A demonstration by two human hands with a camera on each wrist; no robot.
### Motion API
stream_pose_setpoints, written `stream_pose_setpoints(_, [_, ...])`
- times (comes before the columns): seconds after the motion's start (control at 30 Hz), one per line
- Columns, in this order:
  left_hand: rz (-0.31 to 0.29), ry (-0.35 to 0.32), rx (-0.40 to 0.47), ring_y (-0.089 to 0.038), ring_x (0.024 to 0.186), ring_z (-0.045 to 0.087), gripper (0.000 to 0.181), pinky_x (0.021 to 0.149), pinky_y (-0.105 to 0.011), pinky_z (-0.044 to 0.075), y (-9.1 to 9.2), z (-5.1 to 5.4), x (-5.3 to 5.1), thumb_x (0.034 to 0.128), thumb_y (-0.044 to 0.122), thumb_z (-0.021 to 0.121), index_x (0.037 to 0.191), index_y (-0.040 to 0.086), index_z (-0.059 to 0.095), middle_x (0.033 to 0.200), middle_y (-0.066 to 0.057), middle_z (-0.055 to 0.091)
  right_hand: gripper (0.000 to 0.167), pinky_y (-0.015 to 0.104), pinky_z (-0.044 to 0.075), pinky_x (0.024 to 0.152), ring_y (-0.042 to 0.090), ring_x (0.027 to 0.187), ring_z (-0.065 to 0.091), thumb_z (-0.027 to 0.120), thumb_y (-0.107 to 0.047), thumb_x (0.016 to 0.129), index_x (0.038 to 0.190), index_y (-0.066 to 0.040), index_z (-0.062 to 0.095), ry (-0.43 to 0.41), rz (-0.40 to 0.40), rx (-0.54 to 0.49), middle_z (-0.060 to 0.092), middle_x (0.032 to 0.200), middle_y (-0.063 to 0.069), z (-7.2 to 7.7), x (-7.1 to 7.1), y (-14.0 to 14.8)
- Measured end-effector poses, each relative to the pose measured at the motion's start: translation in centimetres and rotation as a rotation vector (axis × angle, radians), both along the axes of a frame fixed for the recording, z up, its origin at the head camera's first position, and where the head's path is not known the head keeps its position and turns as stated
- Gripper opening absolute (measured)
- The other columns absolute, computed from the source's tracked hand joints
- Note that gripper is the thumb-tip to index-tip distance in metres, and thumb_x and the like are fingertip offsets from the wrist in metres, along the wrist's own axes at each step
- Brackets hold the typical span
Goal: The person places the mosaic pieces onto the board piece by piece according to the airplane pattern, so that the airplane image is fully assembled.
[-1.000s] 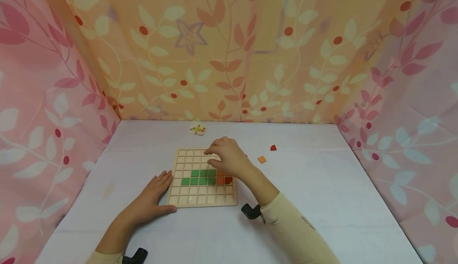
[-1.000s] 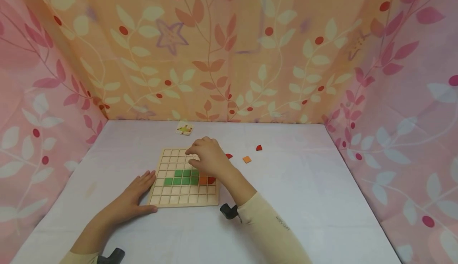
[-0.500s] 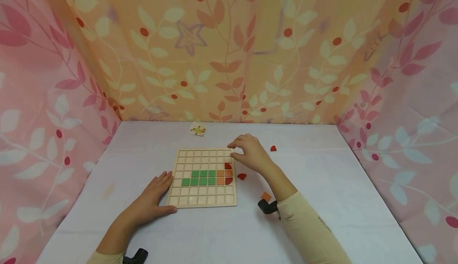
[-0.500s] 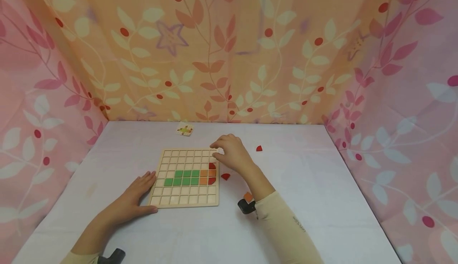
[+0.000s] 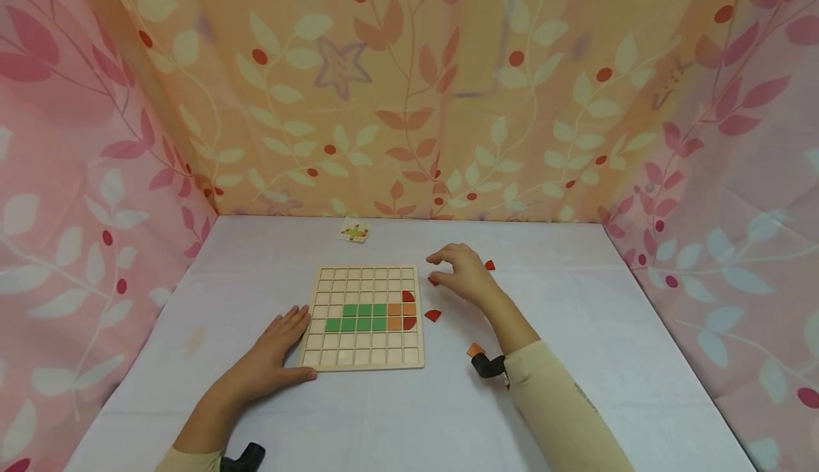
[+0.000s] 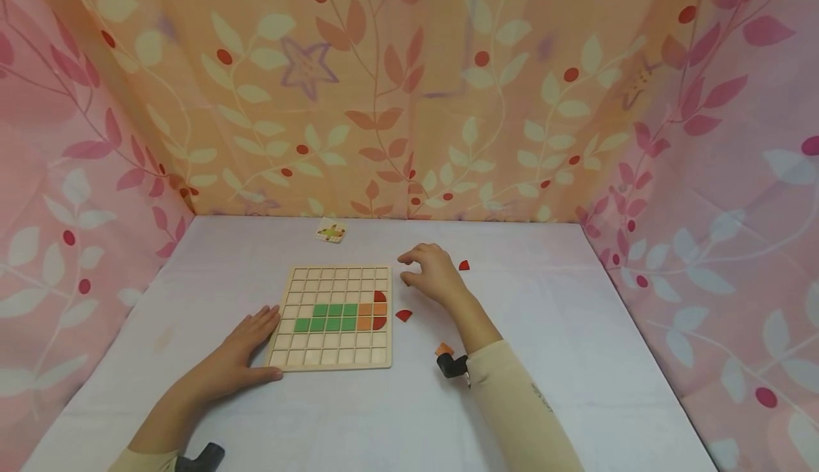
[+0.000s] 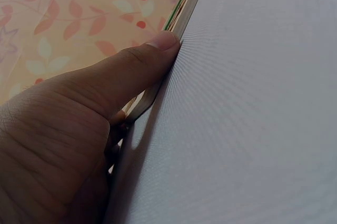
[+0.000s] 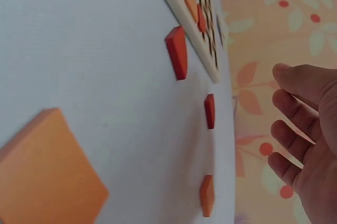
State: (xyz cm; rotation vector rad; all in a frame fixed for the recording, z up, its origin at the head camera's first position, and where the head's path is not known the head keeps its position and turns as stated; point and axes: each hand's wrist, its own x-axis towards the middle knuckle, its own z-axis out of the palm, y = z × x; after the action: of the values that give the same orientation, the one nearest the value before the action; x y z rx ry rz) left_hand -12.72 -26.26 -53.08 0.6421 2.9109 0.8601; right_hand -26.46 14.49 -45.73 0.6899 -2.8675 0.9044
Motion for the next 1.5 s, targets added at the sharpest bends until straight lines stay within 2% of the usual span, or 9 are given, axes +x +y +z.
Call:
stream_pose_setpoints(0.23, [0.004,-0.010,-0.005,-0.036,0.157,0.017,0.114,0.127,-0.024,-0.004,0.0,-0.1,0.0,0.0757,0.060,0.083,0.159,0.000,0.033,0.168,-0.014,0.027,0.034,0.049,0.049,0.103,0.027,0.116,0.058,0.080,-0.020,0.089,0.121,-0.012,0.076,-0.102,-0.052,-0.013,0.071,0.116,0.003,-1.6,-0.9,0.4])
stream_pose_setpoints(0.43, [0.008,-0.015,-0.018,-0.035,0.158,0.017,0.114,0.130,-0.035,0.003,0.1,-0.1,-0.1,0.0756,0.062,0.082,0.159,0.001,0.033,0.168,-0.013,0.028,0.032,0.047,0.050,0.100,0.027,0.112,0.059,0.081,-0.019,0.088,0.119,-0.013,0.077,-0.136,-0.064,0.014,0.071,0.117,0.004,-3.2,-1.5,0.6])
stream_pose_setpoints(0.53, [0.009,-0.020,-0.019,-0.035,0.158,0.017,0.114,0.130,-0.036,0.003,0.2,-0.1,-0.1,0.0757,0.062,0.082,0.159,0.000,0.033,0.168,-0.013,0.027,0.031,0.045,0.050,0.098,0.025,0.110,0.059,0.080,-0.019,0.088,0.118,-0.014,0.077,-0.147,-0.066,0.020,0.071,0.116,0.004,-3.7,-1.6,0.7])
stream_pose_setpoints(0.8, [0.009,-0.027,-0.019,-0.035,0.158,0.016,0.115,0.129,-0.029,-0.001,0.1,0.0,0.0,0.0759,0.063,0.082,0.159,0.000,0.032,0.169,-0.013,0.026,0.031,0.040,0.047,0.090,0.023,0.100,0.056,0.081,-0.020,0.086,0.116,-0.014,0.078,-0.122,-0.058,0.069,0.071,0.112,0.003,-4.3,-1.9,0.9])
stream_pose_setpoints(1.07, [0.004,-0.018,-0.014,-0.035,0.158,0.016,0.115,0.125,-0.018,-0.007,0.0,-0.1,0.0,0.0756,0.063,0.082,0.159,0.001,0.032,0.169,-0.013,0.026,0.028,0.038,0.046,0.085,0.022,0.096,0.055,0.082,-0.019,0.085,0.112,-0.016,0.080,-0.082,-0.044,0.104,0.072,0.107,0.002,-4.2,-1.9,0.7])
stream_pose_setpoints(1.27, [0.004,-0.014,-0.014,-0.035,0.158,0.017,0.115,0.124,-0.017,-0.007,0.0,-0.1,0.0,0.0753,0.062,0.082,0.159,0.000,0.032,0.169,-0.013,0.026,0.025,0.040,0.046,0.086,0.022,0.095,0.055,0.080,-0.019,0.087,0.112,-0.017,0.080,-0.068,-0.041,0.130,0.072,0.105,0.002,-4.1,-1.8,0.5])
stream_pose_setpoints(1.5, [0.003,-0.017,-0.015,-0.036,0.157,0.017,0.115,0.126,-0.021,-0.006,0.0,0.0,0.0,0.0750,0.060,0.083,0.159,0.000,0.032,0.168,-0.014,0.026,0.024,0.040,0.045,0.084,0.021,0.094,0.055,0.079,-0.019,0.087,0.111,-0.018,0.080,-0.046,-0.033,0.154,0.072,0.104,0.001,-4.2,-1.9,0.5])
